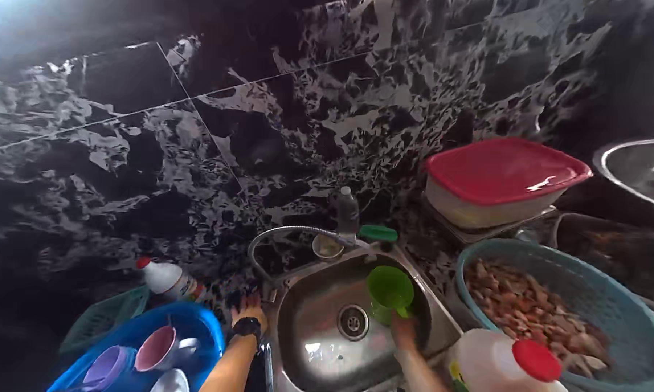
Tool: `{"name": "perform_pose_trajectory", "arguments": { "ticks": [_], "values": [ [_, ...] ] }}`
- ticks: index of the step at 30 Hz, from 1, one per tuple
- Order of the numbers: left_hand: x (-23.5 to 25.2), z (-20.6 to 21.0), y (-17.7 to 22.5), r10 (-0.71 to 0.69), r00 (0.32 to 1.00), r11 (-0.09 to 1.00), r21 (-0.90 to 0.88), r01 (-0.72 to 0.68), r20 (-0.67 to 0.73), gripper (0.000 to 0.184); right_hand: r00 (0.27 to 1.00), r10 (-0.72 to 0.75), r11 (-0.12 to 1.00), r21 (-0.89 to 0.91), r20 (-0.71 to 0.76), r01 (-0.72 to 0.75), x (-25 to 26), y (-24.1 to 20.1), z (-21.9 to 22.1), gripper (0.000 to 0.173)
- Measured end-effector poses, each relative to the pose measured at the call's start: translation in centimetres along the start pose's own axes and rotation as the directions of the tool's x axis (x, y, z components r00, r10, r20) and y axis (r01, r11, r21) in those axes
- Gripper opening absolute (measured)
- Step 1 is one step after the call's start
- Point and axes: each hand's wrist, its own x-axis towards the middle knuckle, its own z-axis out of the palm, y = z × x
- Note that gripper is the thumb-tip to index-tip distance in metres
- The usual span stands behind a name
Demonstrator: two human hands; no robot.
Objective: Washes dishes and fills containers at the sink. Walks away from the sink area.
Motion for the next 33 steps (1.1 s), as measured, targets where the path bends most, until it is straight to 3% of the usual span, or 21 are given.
{"name": "perform_pose_trajectory", "arguments": {
  "ticks": [2, 4, 6, 8, 10, 12, 14, 16, 18, 20, 24, 27, 33],
  "values": [
    [0.0, -1.0, 1.5, -0.065, 0.997, 0.998, 0.011, 0.064, 0.052, 0.086, 0.993, 0.053, 0.998, -0.024, -0.104, -0.056, -1.0, -2.2, -0.6, 0.072],
    [-1.6, -3.3, 4.5, -0.054, 0.991, 0.998, -0.018, 0.056, 0.119, 0.070, 0.988, -0.049, 0.998, 0.038, -0.147, 0.055, -1.6, -5.4, -1.2, 0.075],
    [-4.4, -6.9, 7.8, 0.057, 0.978, 0.993, -0.112, -0.035, 0.201, 0.061, 0.986, -0.133, 0.974, 0.170, -0.096, 0.148, -1.2, -9.9, -1.5, 0.059],
    [-7.4, -10.3, 10.3, 0.228, 0.963, 0.933, -0.314, -0.174, 0.145, 0.064, 0.996, -0.090, 0.947, 0.312, 0.026, 0.077, -0.9, -15.5, -1.9, 0.043],
    [-10.3, -12.7, 12.4, 0.325, 0.944, 0.745, -0.599, -0.291, -0.056, 0.075, 0.984, 0.009, 0.918, 0.388, 0.178, -0.079, -1.4, -20.8, -2.7, 0.041],
    [-12.5, -14.6, 14.4, 0.312, 0.935, 0.424, -0.856, -0.295, -0.167, 0.097, 0.952, 0.067, 0.916, 0.360, 0.300, -0.178, -1.6, -24.3, -3.0, 0.043],
    [-13.8, -16.7, 16.1, 0.239, 0.957, 0.129, -0.971, -0.202, -0.167, 0.102, 0.907, 0.069, 0.953, 0.242, 0.414, -0.183, -2.0, -26.8, -2.9, 0.043],
    [-13.2, -17.5, 17.7, 0.111, 0.981, 0.021, -0.986, -0.165, -0.162, 0.093, 0.864, 0.079, 0.987, 0.085, 0.497, -0.139, -2.6, -28.1, -2.3, 0.039],
    [-11.9, -16.9, 18.7, 0.026, 0.983, 0.020, -0.983, -0.184, -0.184, 0.072, 0.845, 0.100, 0.995, -0.049, 0.525, -0.088, -3.4, -28.4, -1.8, 0.038],
    [-11.2, -16.1, 19.2, -0.009, 0.976, 0.068, -0.974, -0.215, -0.216, 0.061, 0.850, 0.138, 0.990, -0.087, 0.508, -0.109, -4.2, -28.0, -1.7, 0.037],
    [-10.5, -15.3, 18.1, 0.067, 0.962, 0.098, -0.958, -0.270, -0.264, 0.056, 0.855, 0.169, 0.983, -0.026, 0.491, -0.179, -2.4, -23.9, 0.3, 0.034],
    [-9.3, -13.0, 17.0, 0.111, 0.938, 0.224, -0.911, -0.346, -0.329, 0.057, 0.856, 0.174, 0.983, -0.033, 0.487, -0.181, -0.8, -21.5, 1.3, 0.039],
    [-10.0, -12.6, 16.8, 0.102, 0.934, 0.268, -0.894, -0.358, -0.343, 0.050, 0.795, 0.192, 0.979, -0.059, 0.575, -0.194, -2.1, -20.0, 2.2, 0.023]
  ]
}}
